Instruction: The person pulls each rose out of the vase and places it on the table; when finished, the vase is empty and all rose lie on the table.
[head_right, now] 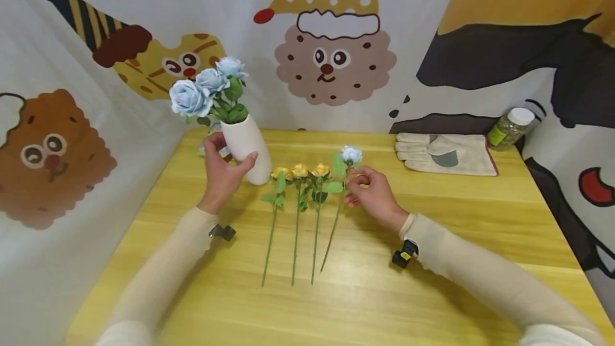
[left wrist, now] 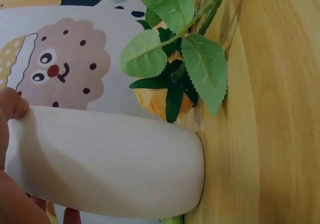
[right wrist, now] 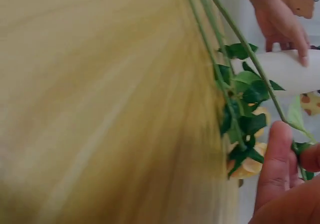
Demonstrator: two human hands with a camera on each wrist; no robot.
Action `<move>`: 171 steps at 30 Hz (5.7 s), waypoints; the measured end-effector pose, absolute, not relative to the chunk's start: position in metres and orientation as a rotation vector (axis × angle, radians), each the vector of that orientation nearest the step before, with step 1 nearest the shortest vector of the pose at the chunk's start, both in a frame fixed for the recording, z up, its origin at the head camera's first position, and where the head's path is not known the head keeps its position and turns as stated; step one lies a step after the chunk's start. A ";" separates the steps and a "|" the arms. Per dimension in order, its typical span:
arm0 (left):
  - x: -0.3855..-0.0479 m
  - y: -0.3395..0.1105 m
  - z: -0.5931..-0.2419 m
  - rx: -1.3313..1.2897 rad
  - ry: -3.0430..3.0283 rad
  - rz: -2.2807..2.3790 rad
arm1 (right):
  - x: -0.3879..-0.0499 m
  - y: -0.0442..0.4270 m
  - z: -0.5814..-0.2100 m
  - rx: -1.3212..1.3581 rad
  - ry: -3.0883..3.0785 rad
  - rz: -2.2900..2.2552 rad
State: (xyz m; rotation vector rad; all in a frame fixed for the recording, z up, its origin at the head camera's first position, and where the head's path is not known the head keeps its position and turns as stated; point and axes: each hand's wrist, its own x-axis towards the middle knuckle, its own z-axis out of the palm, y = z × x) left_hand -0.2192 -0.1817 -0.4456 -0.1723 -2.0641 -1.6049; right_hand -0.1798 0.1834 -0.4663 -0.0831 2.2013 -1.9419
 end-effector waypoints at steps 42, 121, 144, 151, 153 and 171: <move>-0.219 -0.179 -0.445 -0.185 -2.062 -1.598 | -0.182 0.174 -0.454 -0.168 2.333 -1.605; -0.208 -0.179 -0.445 -0.130 -2.117 -1.396 | -0.232 -0.029 -0.318 -1.022 2.697 -1.894; -0.206 -0.181 -0.444 -0.106 -2.131 -1.433 | -0.234 -0.007 -0.300 -1.039 2.536 -2.307; -0.207 -0.180 -0.444 -0.136 -2.108 -1.467 | -0.238 0.010 -0.296 -1.033 2.445 -2.535; -0.207 -0.179 -0.444 -0.126 -2.107 -1.481 | -0.239 0.016 -0.296 -1.023 2.430 -2.582; -0.207 -0.178 -0.442 -0.094 -2.113 -1.526 | -0.240 0.064 -0.297 -0.860 2.201 -2.994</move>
